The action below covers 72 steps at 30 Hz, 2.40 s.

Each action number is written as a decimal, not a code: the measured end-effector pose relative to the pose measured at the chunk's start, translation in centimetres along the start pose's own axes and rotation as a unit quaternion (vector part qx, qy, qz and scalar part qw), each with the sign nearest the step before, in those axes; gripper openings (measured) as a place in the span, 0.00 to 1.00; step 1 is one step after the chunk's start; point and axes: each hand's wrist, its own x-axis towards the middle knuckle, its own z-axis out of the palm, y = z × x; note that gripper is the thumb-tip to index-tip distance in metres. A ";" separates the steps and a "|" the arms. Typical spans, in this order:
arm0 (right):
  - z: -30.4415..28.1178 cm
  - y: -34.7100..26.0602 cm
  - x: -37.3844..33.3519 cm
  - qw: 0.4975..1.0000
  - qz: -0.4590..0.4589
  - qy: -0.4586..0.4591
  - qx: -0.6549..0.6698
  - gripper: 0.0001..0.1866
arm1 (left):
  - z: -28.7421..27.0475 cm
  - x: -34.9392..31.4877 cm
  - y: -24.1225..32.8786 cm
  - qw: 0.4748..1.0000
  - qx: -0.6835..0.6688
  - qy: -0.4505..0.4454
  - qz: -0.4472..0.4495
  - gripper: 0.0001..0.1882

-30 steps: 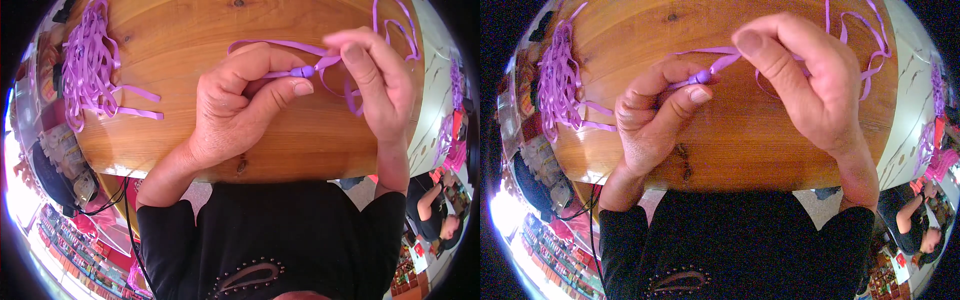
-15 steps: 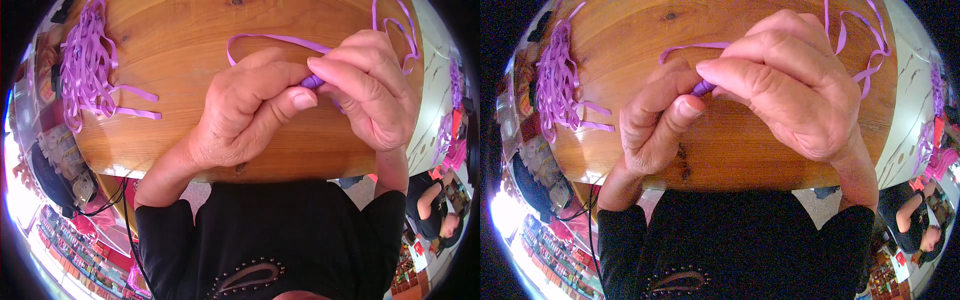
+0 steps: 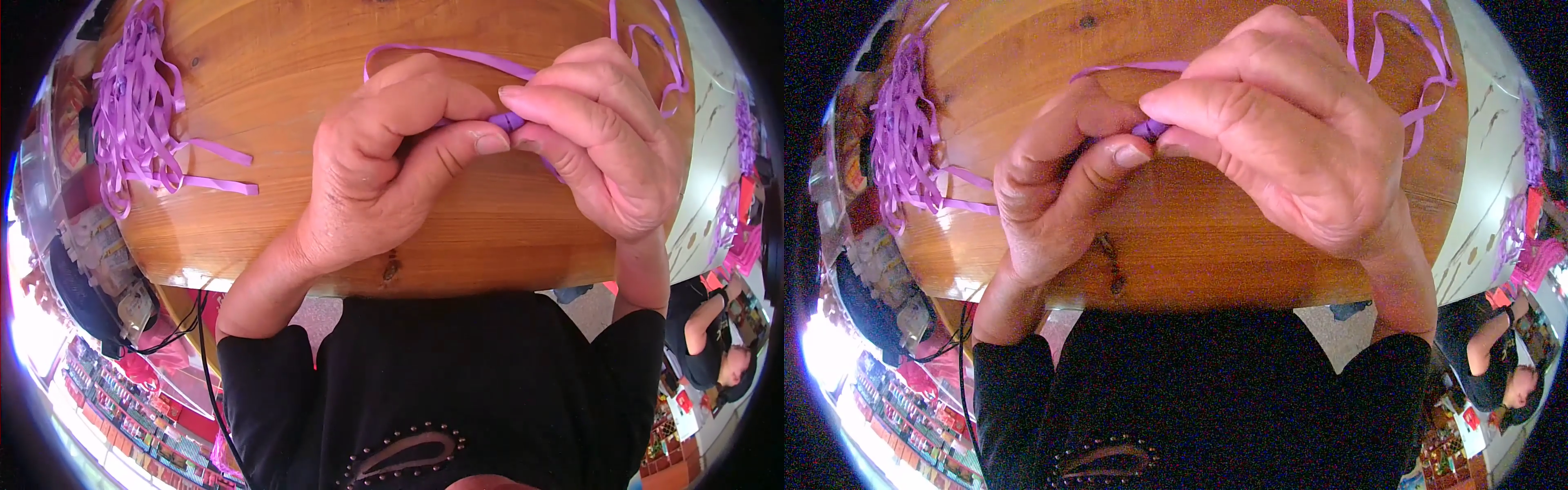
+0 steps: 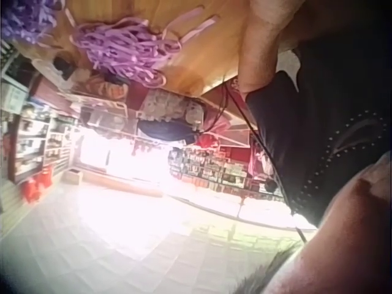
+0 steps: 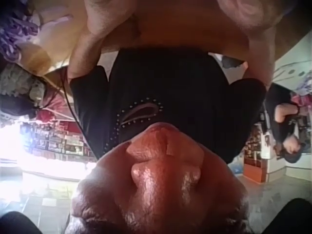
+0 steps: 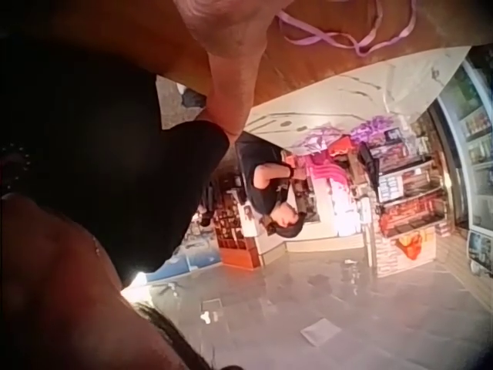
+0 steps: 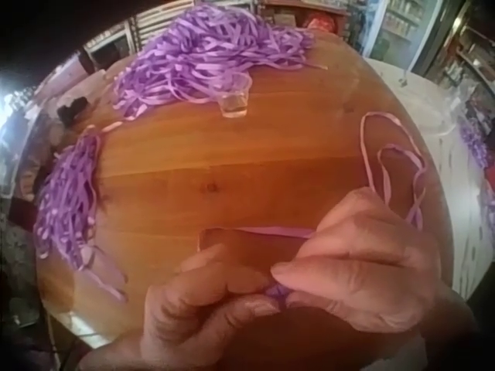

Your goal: The person rolls a purple ribbon into a small flower by hand and then ties several knots along a long purple ribbon.

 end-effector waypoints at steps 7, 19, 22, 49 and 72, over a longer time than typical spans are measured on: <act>-0.1 0.1 0.0 0.997 0.044 -0.046 0.038 0.16 | -0.1 -0.1 0.4 0.993 0.105 0.000 0.059 0.08; 0.1 0.0 -0.3 0.995 0.047 -0.078 0.036 0.14 | -0.7 -0.1 0.4 0.945 0.279 -0.020 0.167 0.12; 0.3 0.0 -0.6 0.994 0.060 -0.079 0.046 0.13 | -0.5 -0.3 0.3 0.929 0.314 -0.009 0.196 0.15; -0.9 1.8 -2.0 0.806 0.389 -0.043 0.444 0.22 | -1.1 0.3 0.3 0.972 0.223 0.000 0.076 0.08; -11.2 5.3 -4.1 0.809 0.306 0.246 0.437 0.18 | -4.0 1.4 -0.4 0.997 0.027 0.056 -0.054 0.05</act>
